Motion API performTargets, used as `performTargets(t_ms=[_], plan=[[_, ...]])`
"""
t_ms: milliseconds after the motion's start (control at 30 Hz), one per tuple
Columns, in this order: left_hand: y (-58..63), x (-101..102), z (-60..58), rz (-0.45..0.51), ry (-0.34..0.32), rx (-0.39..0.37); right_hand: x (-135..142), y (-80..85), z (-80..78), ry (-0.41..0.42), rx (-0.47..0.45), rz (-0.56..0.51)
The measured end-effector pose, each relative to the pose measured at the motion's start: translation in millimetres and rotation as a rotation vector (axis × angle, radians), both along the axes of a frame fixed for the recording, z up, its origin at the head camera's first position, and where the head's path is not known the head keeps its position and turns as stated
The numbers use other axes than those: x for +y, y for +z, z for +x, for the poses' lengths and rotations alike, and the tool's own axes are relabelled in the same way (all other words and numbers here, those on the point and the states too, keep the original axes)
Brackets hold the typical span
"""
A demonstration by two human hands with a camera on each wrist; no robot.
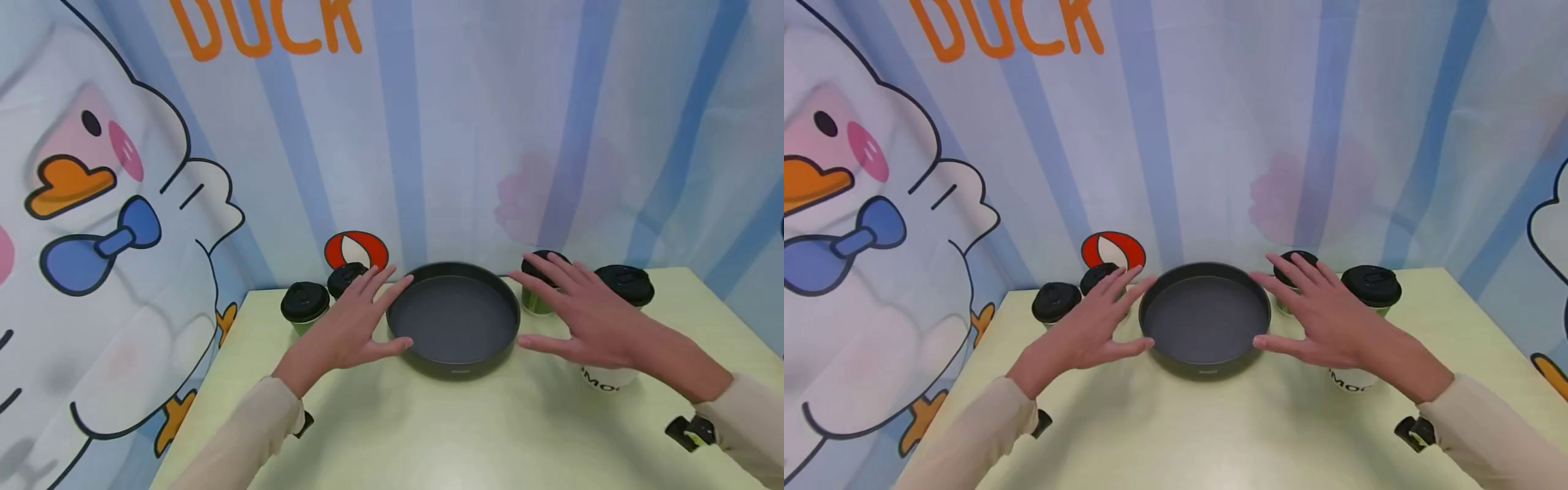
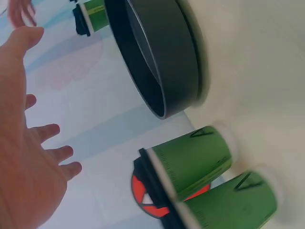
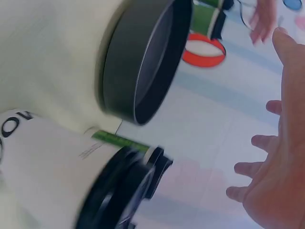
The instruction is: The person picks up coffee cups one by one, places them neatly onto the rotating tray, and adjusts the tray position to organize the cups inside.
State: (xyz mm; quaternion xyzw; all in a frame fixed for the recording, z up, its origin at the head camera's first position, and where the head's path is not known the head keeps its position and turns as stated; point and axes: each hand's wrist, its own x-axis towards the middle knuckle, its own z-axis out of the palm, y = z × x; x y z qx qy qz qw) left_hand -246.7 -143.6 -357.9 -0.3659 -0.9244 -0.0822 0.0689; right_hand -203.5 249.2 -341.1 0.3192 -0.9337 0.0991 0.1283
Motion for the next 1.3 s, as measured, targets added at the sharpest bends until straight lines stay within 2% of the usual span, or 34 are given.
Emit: performTargets(t_ms=[267,400,533,633,767,1000,1133,1300], plan=[[-30.7,-14.2,0.5,0.405,0.096,-0.192,44.8,-27.7,16.3,-0.09,0.027,-0.261],[-49.4,-16.0,0.7,0.585,0.15,-0.273,63.0,-46.3,23.9,-0.154,0.021,-0.384],[-71.2,-15.9,-1.6,0.745,0.198,-0.401,73.1,-67.1,29.1,-0.205,0.041,-0.47],[-85.6,-15.7,-4.4,0.82,0.234,-0.463,77.4,-81.2,31.1,-0.245,0.04,-0.527],[-97.9,-13.0,-7.3,0.928,0.303,-0.53,80.9,-94.8,31.0,-0.291,0.016,-0.59],[-116.5,2.4,-14.9,1.197,0.382,-0.797,83.2,-109.7,30.5,-0.363,-0.026,-0.655],[-125.4,14.1,-16.8,1.29,0.417,-0.854,81.5,-115.7,34.1,-0.405,-0.028,-0.684],[-128.7,25.1,-18.3,1.326,0.442,-0.875,80.6,-123.3,40.8,-0.449,-0.021,-0.715]])
